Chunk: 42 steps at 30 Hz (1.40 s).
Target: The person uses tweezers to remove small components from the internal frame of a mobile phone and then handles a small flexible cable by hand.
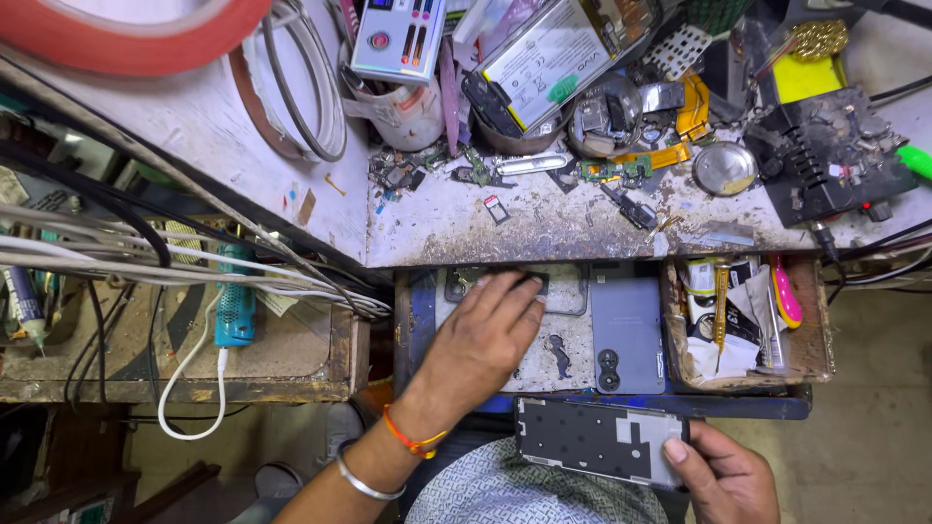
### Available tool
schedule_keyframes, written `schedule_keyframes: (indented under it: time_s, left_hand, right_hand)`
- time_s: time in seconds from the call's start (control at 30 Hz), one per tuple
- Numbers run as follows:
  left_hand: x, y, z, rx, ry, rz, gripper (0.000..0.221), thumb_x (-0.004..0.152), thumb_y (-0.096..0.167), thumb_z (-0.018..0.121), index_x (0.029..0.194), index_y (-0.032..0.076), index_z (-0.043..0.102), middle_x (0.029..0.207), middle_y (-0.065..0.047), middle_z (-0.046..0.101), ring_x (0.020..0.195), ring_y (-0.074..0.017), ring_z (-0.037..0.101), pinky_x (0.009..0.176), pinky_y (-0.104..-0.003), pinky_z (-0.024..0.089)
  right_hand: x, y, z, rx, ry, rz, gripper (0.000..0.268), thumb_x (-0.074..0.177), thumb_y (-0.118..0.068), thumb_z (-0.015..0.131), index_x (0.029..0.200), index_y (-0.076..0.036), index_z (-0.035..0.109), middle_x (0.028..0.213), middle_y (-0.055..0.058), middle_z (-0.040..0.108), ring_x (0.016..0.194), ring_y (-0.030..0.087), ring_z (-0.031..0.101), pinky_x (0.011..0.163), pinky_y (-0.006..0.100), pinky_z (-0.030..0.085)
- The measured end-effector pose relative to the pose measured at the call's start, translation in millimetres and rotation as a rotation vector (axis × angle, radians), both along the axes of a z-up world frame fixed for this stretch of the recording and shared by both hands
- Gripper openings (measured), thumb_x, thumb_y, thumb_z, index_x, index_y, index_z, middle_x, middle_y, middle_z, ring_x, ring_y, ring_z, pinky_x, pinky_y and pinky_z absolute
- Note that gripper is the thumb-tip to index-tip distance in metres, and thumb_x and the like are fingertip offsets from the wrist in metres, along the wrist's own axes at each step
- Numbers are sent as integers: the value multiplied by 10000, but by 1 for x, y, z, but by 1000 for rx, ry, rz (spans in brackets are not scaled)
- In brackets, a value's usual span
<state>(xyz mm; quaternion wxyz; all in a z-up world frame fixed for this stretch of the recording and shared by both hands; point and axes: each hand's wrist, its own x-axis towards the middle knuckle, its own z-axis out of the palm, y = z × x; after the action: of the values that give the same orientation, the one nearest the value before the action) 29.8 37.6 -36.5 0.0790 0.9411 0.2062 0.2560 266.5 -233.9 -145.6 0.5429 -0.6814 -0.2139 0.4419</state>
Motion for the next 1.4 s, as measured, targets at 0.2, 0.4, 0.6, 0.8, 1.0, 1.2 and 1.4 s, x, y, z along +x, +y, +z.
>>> schedule_keyframes:
  time_s: [0.2,0.4,0.6,0.8,1.0,1.2,1.4]
  left_hand:
    - [8,-4,-4,55,14,-27,260,868,105,634,1081,-38,677,1224,-164,650,1253,-327,578,1126,-460,465]
    - [-5,-16,17,62,-25,-44,264,851,89,643,1072,-52,674,1169,-168,651,1211,-319,603,1140,-472,467]
    - [-27,-43,51,12,-48,-60,238,881,77,670,1089,-39,683,1172,-154,674,1196,-310,633,1122,-479,481]
    - [-46,-59,80,-337,-412,51,172,954,88,761,1091,22,681,1148,-126,742,1146,-294,717,1025,-403,566]
    - [-44,-46,84,-334,-581,200,164,1037,43,648,1180,-8,586,1219,-210,735,1122,-316,785,958,-367,657]
    - [-37,-14,118,-4,-443,190,207,991,-21,663,1182,-27,586,1126,-182,711,1064,-330,750,925,-397,637]
    - [-7,28,142,28,-199,147,306,846,-82,587,1134,13,628,1054,-140,624,989,-340,652,855,-441,554]
  right_hand:
    - [7,-17,-15,-36,102,16,354,891,-82,694,1186,108,737,1047,208,813,1010,217,741,935,371,548]
    - [17,-15,-26,21,99,54,344,903,-74,701,1183,122,737,1053,220,805,1013,234,734,936,383,542]
    - [19,-17,-30,2,58,48,337,899,-67,685,1179,116,734,1052,222,812,1017,239,745,949,389,550]
    - [29,-26,-50,-4,47,76,349,901,-54,685,1201,118,733,1052,234,812,981,243,751,918,393,561]
    - [27,-24,-54,32,29,131,335,888,-42,690,1187,98,742,1056,206,816,1002,231,750,939,378,548]
    - [15,-18,-41,16,3,120,307,882,-47,698,1147,98,755,1036,205,827,1002,232,758,943,382,558]
    - [3,-14,-31,13,121,142,308,880,-60,696,1139,90,764,1011,209,835,974,228,762,921,387,567]
